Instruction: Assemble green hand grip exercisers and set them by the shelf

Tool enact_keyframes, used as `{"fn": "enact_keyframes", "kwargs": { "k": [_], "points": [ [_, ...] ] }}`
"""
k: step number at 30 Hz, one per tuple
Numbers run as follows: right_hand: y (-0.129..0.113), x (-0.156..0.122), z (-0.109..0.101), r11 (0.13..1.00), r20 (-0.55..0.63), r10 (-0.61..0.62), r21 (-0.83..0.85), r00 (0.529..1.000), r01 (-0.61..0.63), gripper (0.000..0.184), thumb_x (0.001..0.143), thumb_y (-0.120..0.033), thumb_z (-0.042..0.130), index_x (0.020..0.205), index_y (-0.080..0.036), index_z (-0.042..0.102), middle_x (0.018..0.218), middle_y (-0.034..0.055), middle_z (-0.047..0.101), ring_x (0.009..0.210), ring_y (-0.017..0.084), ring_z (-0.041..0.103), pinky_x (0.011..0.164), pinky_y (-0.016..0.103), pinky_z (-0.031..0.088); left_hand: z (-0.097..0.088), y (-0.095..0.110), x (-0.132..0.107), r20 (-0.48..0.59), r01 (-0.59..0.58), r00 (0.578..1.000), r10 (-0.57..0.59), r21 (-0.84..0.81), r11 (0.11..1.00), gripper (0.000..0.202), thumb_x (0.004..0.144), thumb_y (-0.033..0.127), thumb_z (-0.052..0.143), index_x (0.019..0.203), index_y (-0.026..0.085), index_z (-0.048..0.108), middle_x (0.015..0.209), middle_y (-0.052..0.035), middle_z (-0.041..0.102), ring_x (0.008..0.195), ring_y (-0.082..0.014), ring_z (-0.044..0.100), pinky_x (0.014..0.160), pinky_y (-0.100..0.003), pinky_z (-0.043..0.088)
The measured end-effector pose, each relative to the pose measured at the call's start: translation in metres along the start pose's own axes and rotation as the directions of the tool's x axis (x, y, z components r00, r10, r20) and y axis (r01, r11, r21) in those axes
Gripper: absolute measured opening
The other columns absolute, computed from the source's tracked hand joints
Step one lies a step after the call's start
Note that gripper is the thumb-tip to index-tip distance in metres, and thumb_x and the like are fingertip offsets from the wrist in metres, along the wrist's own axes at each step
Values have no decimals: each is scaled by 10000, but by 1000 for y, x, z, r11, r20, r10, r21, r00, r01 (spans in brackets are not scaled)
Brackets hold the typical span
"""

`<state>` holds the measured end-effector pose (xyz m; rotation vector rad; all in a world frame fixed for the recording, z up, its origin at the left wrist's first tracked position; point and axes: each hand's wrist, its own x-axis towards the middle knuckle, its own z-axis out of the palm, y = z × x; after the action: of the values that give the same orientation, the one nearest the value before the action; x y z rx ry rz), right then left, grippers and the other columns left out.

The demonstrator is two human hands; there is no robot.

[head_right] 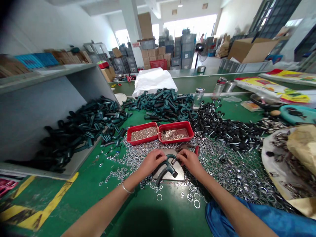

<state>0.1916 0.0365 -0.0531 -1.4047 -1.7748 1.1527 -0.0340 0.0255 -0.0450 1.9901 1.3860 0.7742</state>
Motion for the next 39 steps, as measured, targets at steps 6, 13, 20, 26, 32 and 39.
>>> {"fn": "enact_keyframes", "kwargs": {
  "k": [6,13,20,26,32,39],
  "points": [
    [4,8,4,975,-14,-93,-203,996,89,295,955,-440,434,800,-208,529,706,7,622,584,165,623,546,268,510,12,6,-3,-57,-13,998,24,177,984,137,880,265,633,777,177,617,898,-33,596,920,-195,558,852,-332,459],
    [-2,7,6,841,97,-257,-468,962,272,163,934,-279,506,813,-197,577,918,106,641,979,276,585,915,417,446,8,23,-4,64,-173,985,162,472,864,164,941,277,534,875,165,634,961,-79,614,938,-235,561,865,-374,461],
    [-5,-13,-22,619,56,-264,-756,963,214,210,922,-247,525,1113,-178,577,1060,147,640,998,296,605,832,405,489,6,21,-9,364,-493,866,344,506,707,274,995,257,410,999,167,669,997,-93,654,984,-247,573,899,-393,431],
    [7,-33,-35,392,12,-187,-916,982,86,83,866,-263,579,879,-183,556,870,183,645,877,346,570,743,443,480,12,28,-46,176,-314,950,259,556,770,480,940,438,520,1320,145,521,1368,-131,539,1252,-327,446,1063,-504,332],
    [4,-37,-47,722,-102,-225,-685,969,96,138,877,-289,472,975,-195,498,886,113,626,817,266,587,704,363,464,26,31,-57,85,-166,986,145,619,768,498,928,318,512,1402,177,450,1437,-149,470,1252,-341,451,1024,-517,379],
    [-22,-67,-34,908,49,-47,-414,998,63,289,1001,-438,313,973,-239,521,838,64,679,739,228,645,710,333,466,41,26,-56,65,-144,989,135,661,737,457,948,210,409,1398,145,455,1393,-174,503,1269,-330,442,1029,-540,381]
  ]
}}
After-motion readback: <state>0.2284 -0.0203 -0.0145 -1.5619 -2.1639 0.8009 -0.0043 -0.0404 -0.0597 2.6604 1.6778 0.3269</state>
